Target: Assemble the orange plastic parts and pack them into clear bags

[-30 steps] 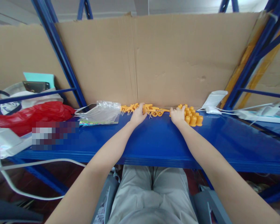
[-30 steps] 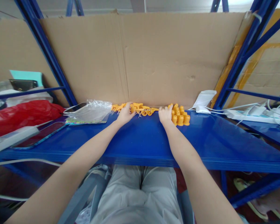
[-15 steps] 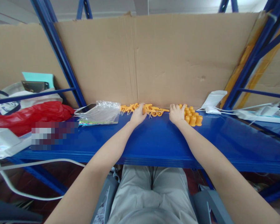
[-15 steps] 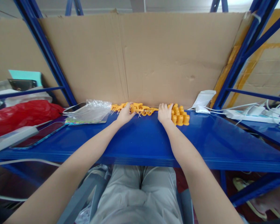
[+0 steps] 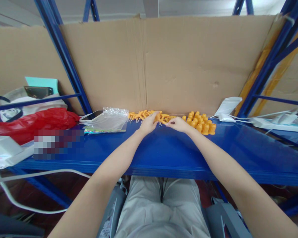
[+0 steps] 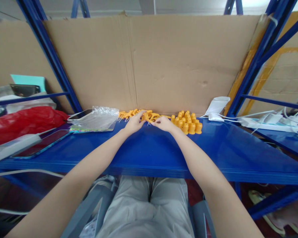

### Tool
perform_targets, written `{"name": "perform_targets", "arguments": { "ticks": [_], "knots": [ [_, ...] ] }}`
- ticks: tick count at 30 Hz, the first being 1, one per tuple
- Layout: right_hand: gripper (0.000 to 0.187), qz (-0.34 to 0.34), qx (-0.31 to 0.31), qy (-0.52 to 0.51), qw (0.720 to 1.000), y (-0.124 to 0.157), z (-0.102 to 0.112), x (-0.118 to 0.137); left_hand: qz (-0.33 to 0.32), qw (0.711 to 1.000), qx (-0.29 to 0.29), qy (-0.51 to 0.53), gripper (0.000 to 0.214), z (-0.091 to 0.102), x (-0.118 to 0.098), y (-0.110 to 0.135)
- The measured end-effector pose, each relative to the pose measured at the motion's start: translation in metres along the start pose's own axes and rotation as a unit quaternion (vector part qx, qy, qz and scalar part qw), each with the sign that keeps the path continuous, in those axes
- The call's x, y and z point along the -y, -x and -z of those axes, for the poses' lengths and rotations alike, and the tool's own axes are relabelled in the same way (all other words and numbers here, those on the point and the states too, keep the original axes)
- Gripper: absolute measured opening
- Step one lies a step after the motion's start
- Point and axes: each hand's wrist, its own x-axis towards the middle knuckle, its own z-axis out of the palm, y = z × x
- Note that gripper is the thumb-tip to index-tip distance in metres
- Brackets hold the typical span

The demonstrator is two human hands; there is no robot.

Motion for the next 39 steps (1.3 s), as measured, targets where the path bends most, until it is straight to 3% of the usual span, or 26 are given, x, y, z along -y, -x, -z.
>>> {"name": "perform_targets", "arguments": {
  "ticks": [5, 9, 13, 18, 22, 33, 39],
  "knots": [
    [0.029, -0.094, 0.041, -0.112, 0.988, 0.004, 0.002, -0.001, -0.014, 1.000, -0.005, 0.019, 0.052, -0.005, 0.001, -0.001],
    [0.027, -0.155, 0.020, -0.195, 0.968, 0.007, 0.005, 0.006, -0.027, 0.998, -0.048, 0.025, 0.039, -0.009, 0.001, -0.002],
    [0.029, -0.191, -0.018, -0.280, 0.941, 0.007, 0.004, 0.009, -0.120, 0.991, -0.046, 0.026, 0.020, -0.009, -0.006, -0.001],
    [0.029, -0.213, -0.035, -0.334, 0.917, 0.005, -0.001, 0.012, -0.187, 0.982, 0.000, 0.042, 0.020, -0.014, -0.015, 0.002],
    [0.024, -0.216, -0.035, -0.354, 0.909, 0.003, -0.005, 0.016, -0.183, 0.981, 0.005, 0.062, 0.020, -0.019, -0.017, 0.001],
    [0.035, -0.243, -0.054, -0.380, 0.891, 0.003, -0.007, 0.018, -0.167, 0.977, 0.015, 0.131, 0.015, -0.026, -0.010, -0.003],
    [0.031, -0.227, -0.053, -0.378, 0.896, 0.002, -0.006, 0.018, -0.102, 0.978, -0.001, 0.183, 0.010, -0.033, -0.007, -0.007]
  ]
}}
